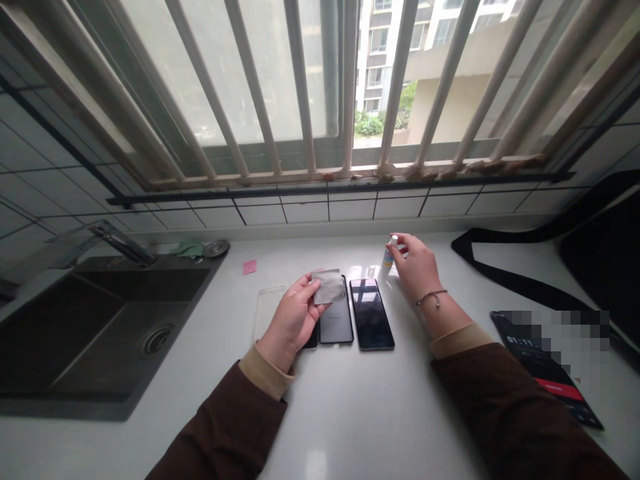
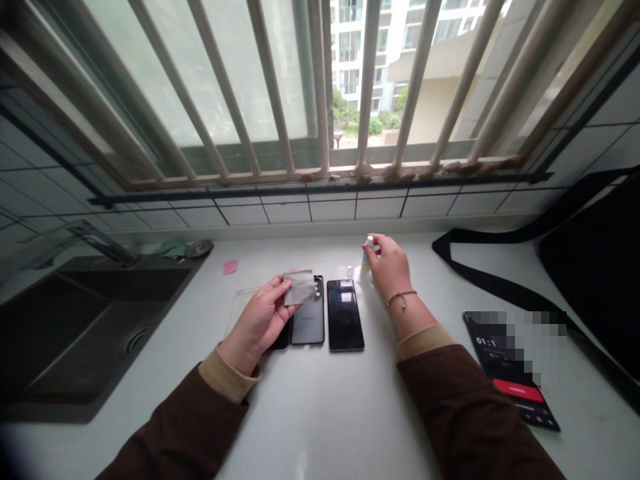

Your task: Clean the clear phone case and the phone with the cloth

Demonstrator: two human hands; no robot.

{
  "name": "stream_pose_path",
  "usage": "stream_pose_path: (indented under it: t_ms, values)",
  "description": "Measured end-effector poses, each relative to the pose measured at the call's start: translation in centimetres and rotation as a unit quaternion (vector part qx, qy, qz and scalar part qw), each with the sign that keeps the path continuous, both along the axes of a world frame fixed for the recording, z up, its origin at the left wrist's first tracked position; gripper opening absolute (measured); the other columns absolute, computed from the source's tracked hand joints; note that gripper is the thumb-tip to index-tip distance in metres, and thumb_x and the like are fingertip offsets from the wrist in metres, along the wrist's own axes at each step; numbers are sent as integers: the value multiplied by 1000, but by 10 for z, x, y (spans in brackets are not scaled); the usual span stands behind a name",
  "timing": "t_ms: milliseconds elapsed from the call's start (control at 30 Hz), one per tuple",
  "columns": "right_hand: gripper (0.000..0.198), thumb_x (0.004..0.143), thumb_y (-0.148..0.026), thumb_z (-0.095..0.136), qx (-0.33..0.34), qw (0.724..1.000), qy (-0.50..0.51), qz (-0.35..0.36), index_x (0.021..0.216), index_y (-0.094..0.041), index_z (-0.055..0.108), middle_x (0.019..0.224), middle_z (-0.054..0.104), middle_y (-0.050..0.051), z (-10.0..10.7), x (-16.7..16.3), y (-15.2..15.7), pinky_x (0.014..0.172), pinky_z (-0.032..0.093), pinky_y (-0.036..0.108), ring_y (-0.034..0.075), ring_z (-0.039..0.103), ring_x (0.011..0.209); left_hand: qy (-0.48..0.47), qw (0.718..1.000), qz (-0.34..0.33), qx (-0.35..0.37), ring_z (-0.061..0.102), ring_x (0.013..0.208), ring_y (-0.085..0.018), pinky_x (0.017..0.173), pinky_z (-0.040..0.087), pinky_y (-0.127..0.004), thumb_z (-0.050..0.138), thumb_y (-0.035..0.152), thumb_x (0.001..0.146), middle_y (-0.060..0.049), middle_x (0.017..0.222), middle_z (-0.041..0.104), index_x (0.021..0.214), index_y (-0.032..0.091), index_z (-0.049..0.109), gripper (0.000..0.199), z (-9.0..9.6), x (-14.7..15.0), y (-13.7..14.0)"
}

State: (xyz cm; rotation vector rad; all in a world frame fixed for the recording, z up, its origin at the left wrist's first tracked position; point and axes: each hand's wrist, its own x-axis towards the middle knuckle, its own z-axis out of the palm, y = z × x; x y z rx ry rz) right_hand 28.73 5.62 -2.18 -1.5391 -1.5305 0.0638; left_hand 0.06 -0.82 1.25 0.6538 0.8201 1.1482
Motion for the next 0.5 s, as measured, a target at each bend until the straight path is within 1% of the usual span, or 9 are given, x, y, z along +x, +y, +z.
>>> stream_pose_path:
  t_ms: [100, 267, 333, 400, 467, 500]
  values:
    - [36, 99, -44, 61, -6, 1000, 11, -7, 122, -19, 71, 108, 77, 12, -1, 0, 1, 81, 56, 41, 24, 71, 80, 1, 1000, -1, 0, 78, 103, -23, 94, 65, -37, 63, 10, 96, -15, 117, 79, 117, 12, 71, 22, 1, 0, 0]
    - [41, 96, -44, 66, -21, 999, 25, -12, 128, -18, 67, 115, 76, 14, -1, -1, 2, 83, 58, 42, 24, 71, 81, -4, 1000, 7, -12, 78, 90, -19, 83, 66, -29, 62, 7, 97, -12, 106, 80, 107, 11, 74, 16, 2, 1, 0]
    - [45, 95, -44, 68, -14, 1000, 17, -16, 131, -17, 65, 118, 74, 15, 1, -2, 1, 86, 59, 45, 26, 71, 86, -9, 1000, 8, -15, 78, 88, -18, 82, 66, -29, 63, 7, 97, -12, 103, 81, 104, 12, 74, 15, 3, 1, 0]
    - [51, 94, -47, 69, 26, 999, -5, -37, 135, -16, 63, 123, 72, 18, 9, -4, -2, 95, 57, 50, 32, 70, 101, -17, 1000, 12, -16, 78, 88, -18, 82, 67, -29, 64, 7, 96, -11, 101, 81, 102, 12, 74, 12, 3, 1, 0]
    - [55, 96, -49, 68, 98, 993, -31, -62, 138, -14, 61, 131, 68, 21, 23, -9, -10, 107, 50, 56, 37, 64, 121, -27, 999, 20, -15, 78, 90, -19, 85, 67, -31, 65, 9, 97, -11, 102, 81, 99, 12, 73, 10, 2, 1, -1]
    - [53, 98, -48, 66, 137, 988, -36, -65, 139, -15, 61, 135, 66, 21, 32, -14, -15, 112, 46, 57, 37, 60, 128, -31, 999, 24, -14, 79, 91, -19, 87, 67, -33, 65, 10, 97, -12, 103, 81, 98, 12, 73, 8, 2, 0, -1]
